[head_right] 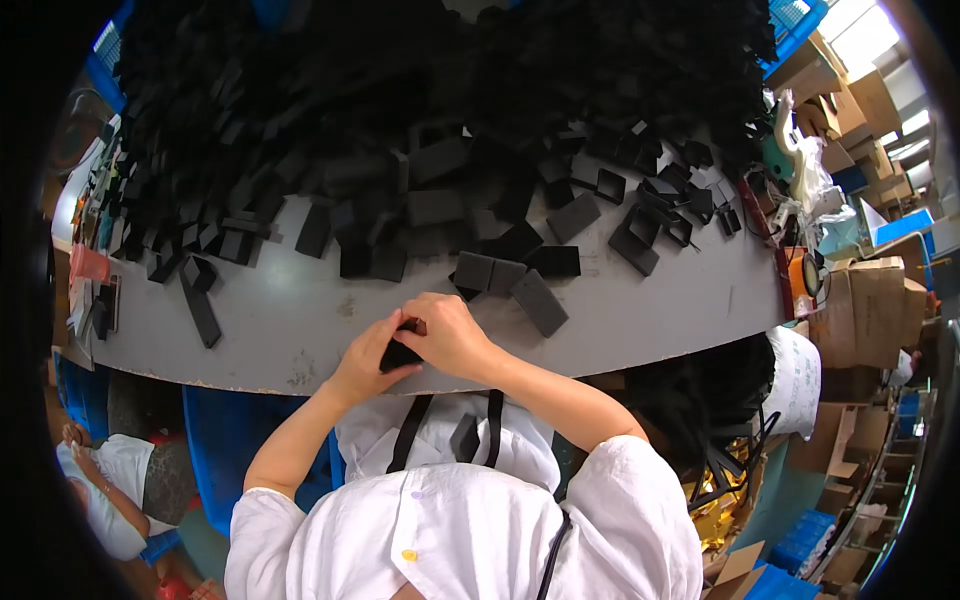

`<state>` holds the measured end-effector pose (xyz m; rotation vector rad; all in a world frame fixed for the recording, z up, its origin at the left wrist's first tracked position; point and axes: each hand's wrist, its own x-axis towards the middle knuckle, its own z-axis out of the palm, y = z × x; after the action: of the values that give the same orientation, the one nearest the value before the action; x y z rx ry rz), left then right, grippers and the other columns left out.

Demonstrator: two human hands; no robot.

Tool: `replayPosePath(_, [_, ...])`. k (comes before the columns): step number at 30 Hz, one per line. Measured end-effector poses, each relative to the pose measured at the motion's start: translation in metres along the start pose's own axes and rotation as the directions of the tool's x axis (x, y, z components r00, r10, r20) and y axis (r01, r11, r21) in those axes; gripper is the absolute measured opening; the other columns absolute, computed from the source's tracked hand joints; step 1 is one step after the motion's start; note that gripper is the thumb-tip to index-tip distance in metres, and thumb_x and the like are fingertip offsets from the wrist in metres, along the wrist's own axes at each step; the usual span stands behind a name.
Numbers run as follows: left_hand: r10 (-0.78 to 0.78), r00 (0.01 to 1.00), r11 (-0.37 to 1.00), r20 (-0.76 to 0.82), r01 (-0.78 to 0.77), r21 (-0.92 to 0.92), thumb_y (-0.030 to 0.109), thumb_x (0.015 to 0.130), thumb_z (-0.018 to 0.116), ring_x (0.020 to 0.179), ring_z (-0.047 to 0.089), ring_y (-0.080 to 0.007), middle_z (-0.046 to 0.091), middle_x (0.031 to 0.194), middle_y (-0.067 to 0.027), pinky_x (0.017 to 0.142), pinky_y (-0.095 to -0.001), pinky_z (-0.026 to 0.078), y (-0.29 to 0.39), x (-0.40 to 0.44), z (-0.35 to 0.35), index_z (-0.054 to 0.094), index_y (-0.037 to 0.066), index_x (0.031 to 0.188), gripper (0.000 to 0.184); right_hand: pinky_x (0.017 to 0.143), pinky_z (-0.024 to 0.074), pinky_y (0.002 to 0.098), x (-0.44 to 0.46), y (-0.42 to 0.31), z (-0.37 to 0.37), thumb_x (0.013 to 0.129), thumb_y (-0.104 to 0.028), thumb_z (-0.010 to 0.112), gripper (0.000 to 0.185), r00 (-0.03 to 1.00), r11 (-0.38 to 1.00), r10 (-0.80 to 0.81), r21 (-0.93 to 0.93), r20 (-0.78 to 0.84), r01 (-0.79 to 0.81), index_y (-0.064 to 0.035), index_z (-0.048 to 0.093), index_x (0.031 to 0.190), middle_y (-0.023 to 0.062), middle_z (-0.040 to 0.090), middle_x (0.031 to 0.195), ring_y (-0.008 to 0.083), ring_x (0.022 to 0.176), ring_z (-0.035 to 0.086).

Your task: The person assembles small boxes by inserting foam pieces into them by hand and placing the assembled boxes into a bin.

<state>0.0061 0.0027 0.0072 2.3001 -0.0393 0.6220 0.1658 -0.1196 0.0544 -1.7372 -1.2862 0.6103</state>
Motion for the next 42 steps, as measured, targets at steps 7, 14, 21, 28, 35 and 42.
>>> replayPosePath(7, [-0.024,0.996,0.991,0.083,0.013,0.132,0.012,0.075,0.080,0.120,0.054,-0.0386,0.051,0.138,-0.0207,0.101,-0.0423,0.047,0.008,0.008,-0.004,0.037,-0.005,0.145,0.084,0.065,0.0543,0.0303,-0.020,0.002,-0.047,0.079,0.007,0.068,0.017,0.813,0.993,-0.112,-0.097,-0.571,0.069,-0.0005,0.069,0.095,0.0139,0.069,0.094,0.0248,0.076,0.068])
replayPosePath(14, [0.036,0.992,0.988,0.124,-0.054,0.144,0.006,0.077,0.071,0.129,0.048,-0.0379,0.044,0.147,-0.0191,0.107,-0.0431,0.043,0.011,0.004,-0.001,0.046,-0.002,0.140,0.069,0.097,0.0448,0.0423,-0.059,0.161,-0.185,0.082,-0.006,0.066,0.018,0.673,0.643,-0.246,-0.637,-0.698,-0.426,-0.0048,0.067,0.101,0.0124,0.067,0.111,0.0338,0.109,0.060])
replayPosePath(21, [-0.024,0.995,0.966,0.100,-0.003,0.259,0.005,0.078,0.071,0.130,0.045,-0.0383,0.044,0.147,-0.0183,0.108,-0.0440,0.042,0.023,0.004,-0.001,0.054,0.001,0.134,0.058,0.089,0.0448,0.0420,-0.044,0.143,-0.185,0.083,-0.006,0.065,0.007,0.660,0.693,-0.305,-0.635,-0.687,-0.341,-0.0068,0.066,0.090,0.0103,0.068,0.088,0.0304,0.099,0.063])
replayPosePath(28, [0.018,0.976,0.952,0.215,-0.083,0.293,0.002,0.080,0.070,0.131,0.045,-0.0381,0.044,0.147,-0.0190,0.108,-0.0458,0.041,0.018,-0.012,-0.016,0.060,0.006,0.129,0.051,0.064,0.0396,0.0195,-0.044,0.009,-0.031,0.095,-0.002,0.059,0.016,0.922,0.777,0.384,0.522,0.047,-0.350,-0.0005,0.061,0.112,-0.0048,0.055,0.077,0.0028,0.070,0.049])
replayPosePath(35, [-0.132,0.982,0.969,-0.134,0.156,0.193,0.016,0.070,0.084,0.117,0.054,-0.0353,0.056,0.129,-0.0151,0.097,-0.0415,0.046,0.019,-0.026,-0.021,0.059,0.004,0.129,0.065,0.088,0.0507,0.0416,-0.050,-0.001,0.003,0.081,-0.016,0.075,0.040,0.971,0.913,-0.067,-0.406,-0.228,-0.032,-0.0026,0.064,0.117,0.0154,0.062,0.114,0.0352,0.104,0.057])
replayPosePath(42, [-0.227,0.961,0.962,-0.160,0.247,0.118,0.015,0.067,0.084,0.110,0.057,-0.0303,0.064,0.114,-0.0112,0.099,-0.0423,0.041,0.013,-0.029,-0.017,0.046,0.000,0.142,0.085,0.088,0.0532,0.0417,-0.023,0.003,-0.007,0.067,-0.004,0.082,0.050,0.963,0.948,-0.267,-0.190,-0.028,0.257,-0.0057,0.067,0.114,0.0147,0.064,0.122,0.0346,0.109,0.060])
